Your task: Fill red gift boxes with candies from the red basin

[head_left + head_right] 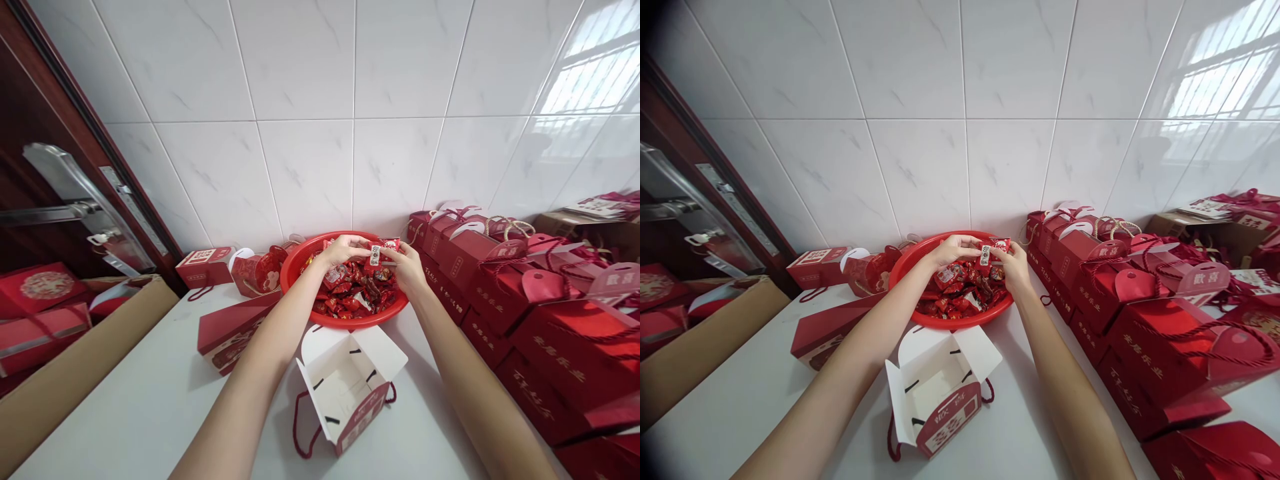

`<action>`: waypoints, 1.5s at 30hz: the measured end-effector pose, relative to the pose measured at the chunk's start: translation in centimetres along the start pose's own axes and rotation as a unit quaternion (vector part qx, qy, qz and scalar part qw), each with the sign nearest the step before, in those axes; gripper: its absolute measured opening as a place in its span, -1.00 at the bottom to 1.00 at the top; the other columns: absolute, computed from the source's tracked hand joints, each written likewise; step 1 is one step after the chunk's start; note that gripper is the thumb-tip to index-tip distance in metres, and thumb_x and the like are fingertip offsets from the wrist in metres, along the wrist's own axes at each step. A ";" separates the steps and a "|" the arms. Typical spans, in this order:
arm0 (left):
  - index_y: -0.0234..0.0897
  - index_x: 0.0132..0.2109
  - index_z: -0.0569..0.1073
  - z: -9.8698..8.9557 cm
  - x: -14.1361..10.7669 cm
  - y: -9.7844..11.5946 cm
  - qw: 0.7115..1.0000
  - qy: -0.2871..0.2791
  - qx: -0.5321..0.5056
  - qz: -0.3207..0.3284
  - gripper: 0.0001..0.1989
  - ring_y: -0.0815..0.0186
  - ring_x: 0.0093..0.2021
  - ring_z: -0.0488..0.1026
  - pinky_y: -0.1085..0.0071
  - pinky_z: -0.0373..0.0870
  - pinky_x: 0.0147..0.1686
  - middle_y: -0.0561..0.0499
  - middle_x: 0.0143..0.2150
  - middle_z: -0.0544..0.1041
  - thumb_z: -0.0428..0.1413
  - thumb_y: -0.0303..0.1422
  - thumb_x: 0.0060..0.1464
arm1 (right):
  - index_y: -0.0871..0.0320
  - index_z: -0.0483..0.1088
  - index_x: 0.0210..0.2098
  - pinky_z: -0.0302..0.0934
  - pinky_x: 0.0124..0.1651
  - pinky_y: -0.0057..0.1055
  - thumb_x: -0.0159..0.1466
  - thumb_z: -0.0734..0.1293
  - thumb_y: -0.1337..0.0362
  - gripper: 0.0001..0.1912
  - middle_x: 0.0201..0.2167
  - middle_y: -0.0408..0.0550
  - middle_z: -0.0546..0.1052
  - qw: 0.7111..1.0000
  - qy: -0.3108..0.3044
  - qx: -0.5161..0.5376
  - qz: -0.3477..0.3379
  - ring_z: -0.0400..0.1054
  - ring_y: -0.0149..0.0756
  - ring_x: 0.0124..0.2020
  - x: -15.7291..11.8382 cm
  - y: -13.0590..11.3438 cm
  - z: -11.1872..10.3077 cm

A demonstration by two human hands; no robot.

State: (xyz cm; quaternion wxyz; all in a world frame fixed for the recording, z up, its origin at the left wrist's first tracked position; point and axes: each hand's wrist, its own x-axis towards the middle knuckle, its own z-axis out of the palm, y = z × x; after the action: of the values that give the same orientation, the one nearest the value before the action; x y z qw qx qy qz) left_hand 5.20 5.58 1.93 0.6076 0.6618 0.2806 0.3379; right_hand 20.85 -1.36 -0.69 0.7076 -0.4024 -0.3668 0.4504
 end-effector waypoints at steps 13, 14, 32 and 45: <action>-0.37 -0.25 0.53 0.2 0.6 -0.7 0.999 -0.015 0.020 0.025 -0.63 0.31 -0.30 0.53 0.29 0.42 -0.11 0.00 -0.31 0.60 0.39 -0.19 -0.12 | 0.15 0.40 -0.36 0.28 -0.54 -0.49 -0.24 0.56 0.37 -0.55 -0.48 -0.19 0.55 1.000 -0.014 -0.019 0.015 0.41 -0.37 -0.54 -0.1 -0.2 0.1; -0.37 -0.26 0.54 0.2 0.6 -0.8 0.999 -0.019 0.023 0.028 -0.62 0.31 -0.31 0.53 0.29 0.42 -0.11 0.00 -0.32 0.60 0.39 -0.16 -0.12 | 0.15 0.41 -0.36 0.28 -0.53 -0.49 -0.24 0.56 0.37 -0.56 -0.49 -0.19 0.55 0.999 -0.022 -0.019 0.018 0.41 -0.37 -0.54 -0.1 -0.3 0.1; -0.33 -0.23 0.54 0.3 0.9 -1.1 0.997 0.038 0.061 0.027 -0.67 0.34 -0.35 0.50 0.37 0.42 -0.18 0.01 -0.34 0.59 0.22 -0.11 0.11 | 0.14 0.42 -0.39 0.34 -0.48 -0.42 -0.23 0.57 0.23 -0.57 -0.47 -0.16 0.56 1.000 0.002 0.004 0.000 0.42 -0.35 -0.51 -0.3 -0.4 0.3; -0.25 -0.49 0.62 0.4 0.2 -2.0 0.898 -0.133 0.412 -0.081 -0.90 0.27 -0.40 0.51 0.46 0.36 -0.35 0.06 -0.51 0.58 0.20 -0.47 -0.21 | 0.13 0.37 -0.44 0.34 -0.45 -0.42 -0.19 0.53 0.24 -0.65 -0.52 -0.21 0.51 0.997 0.066 0.029 -0.017 0.40 -0.36 -0.51 0.2 0.0 0.4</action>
State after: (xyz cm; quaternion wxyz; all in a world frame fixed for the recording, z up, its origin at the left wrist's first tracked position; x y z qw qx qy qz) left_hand 5.73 5.67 -0.09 0.3372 0.8668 0.3638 0.0505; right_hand 20.57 -1.10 -0.52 0.7492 -0.4046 -0.3127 0.4209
